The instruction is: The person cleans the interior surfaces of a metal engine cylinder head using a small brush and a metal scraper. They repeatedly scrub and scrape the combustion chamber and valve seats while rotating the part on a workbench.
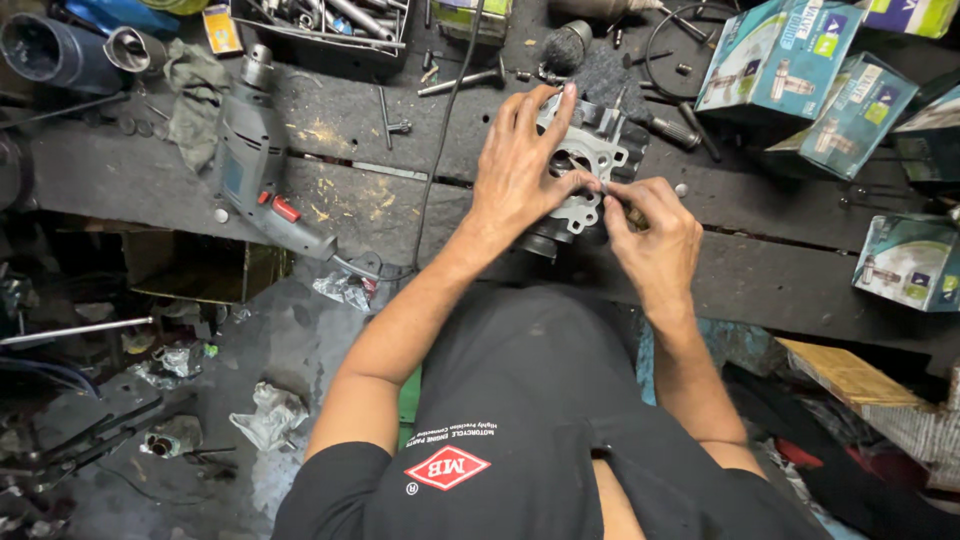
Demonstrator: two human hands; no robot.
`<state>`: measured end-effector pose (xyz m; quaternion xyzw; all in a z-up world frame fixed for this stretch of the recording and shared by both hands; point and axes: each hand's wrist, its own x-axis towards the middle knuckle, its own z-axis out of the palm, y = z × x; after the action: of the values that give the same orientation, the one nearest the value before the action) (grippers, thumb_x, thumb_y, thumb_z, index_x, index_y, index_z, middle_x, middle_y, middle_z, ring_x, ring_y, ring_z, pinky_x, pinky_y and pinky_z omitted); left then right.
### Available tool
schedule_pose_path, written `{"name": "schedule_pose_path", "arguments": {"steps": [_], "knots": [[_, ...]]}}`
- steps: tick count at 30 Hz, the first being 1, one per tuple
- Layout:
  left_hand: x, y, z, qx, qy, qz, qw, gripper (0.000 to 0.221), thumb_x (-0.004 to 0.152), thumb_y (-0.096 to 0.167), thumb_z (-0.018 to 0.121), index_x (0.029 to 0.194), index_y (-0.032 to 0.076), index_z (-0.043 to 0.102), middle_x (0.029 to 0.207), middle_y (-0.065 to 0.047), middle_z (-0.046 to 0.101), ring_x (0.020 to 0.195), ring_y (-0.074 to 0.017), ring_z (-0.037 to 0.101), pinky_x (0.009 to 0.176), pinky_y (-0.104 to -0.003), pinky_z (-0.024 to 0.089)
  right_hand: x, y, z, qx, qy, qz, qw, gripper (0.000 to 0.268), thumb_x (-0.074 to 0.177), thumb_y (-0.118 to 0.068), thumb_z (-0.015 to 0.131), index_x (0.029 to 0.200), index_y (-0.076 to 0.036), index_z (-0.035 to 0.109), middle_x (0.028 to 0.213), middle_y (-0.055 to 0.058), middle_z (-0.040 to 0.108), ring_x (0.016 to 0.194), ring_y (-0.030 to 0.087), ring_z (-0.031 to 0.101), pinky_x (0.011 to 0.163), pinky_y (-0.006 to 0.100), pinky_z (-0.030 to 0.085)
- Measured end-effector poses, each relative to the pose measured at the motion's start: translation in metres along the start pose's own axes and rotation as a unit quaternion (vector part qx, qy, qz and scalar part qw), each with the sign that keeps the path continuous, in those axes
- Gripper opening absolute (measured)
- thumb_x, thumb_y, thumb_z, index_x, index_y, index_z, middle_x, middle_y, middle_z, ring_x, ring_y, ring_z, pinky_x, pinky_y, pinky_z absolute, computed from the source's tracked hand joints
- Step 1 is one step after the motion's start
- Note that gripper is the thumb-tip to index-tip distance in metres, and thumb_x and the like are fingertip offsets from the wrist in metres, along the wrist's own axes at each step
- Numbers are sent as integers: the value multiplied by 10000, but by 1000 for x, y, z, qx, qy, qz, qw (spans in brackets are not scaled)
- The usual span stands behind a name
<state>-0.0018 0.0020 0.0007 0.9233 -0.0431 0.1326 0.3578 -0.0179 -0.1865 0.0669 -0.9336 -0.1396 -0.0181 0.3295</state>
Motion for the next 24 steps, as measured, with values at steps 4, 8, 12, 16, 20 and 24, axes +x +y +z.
{"name": "schedule_pose_path", "arguments": {"steps": [4,8,12,16,20,24], "knots": [[1,4,5,28,9,-22,999,935,851,535,831,1571,125,397,1479,-156,455,1358,-393,435,1157,-505,420,0,-4,6,-26,30,6,999,167,968,-98,763,1133,-76,777,1022,90,708,865,285,719,766,381,564],[0,3,2,26,5,-8,1000,981,792,545,833,1562,116,403,1474,-161,459,1349,-400,440,1140,-512,418,4,1,0,5,4,-12,1000,158,948,-114,768,1105,-97,777,1027,74,714,879,279,729,773,379,571],[-1,1,-2,3,13,10,1000,1098,703,625,845,1546,91,388,1459,-178,451,1324,-417,438,1113,-527,410,6,4,-1,-19,-10,-18,1000,142,933,-135,784,1073,-113,780,1023,59,723,842,278,731,740,381,571],[2,4,-3,16,16,2,1000,1101,697,641,851,1548,105,404,1463,-168,460,1324,-403,450,1108,-516,426,4,1,1,-19,3,5,1000,144,926,-144,780,1066,-112,777,1030,46,730,803,261,733,713,375,572],[0,5,-3,18,30,4,999,1097,669,653,859,1523,105,442,1444,-170,467,1310,-403,455,1096,-520,436,0,-1,2,-31,15,-8,999,143,934,-148,776,1075,-122,777,1046,36,730,834,265,737,726,370,572],[0,4,-3,20,24,-5,1000,1091,654,639,873,1515,107,466,1444,-159,475,1303,-394,462,1082,-519,445,-3,0,4,-71,24,-27,997,162,940,-141,775,1101,-142,781,1051,24,734,836,268,731,730,374,568]]}}
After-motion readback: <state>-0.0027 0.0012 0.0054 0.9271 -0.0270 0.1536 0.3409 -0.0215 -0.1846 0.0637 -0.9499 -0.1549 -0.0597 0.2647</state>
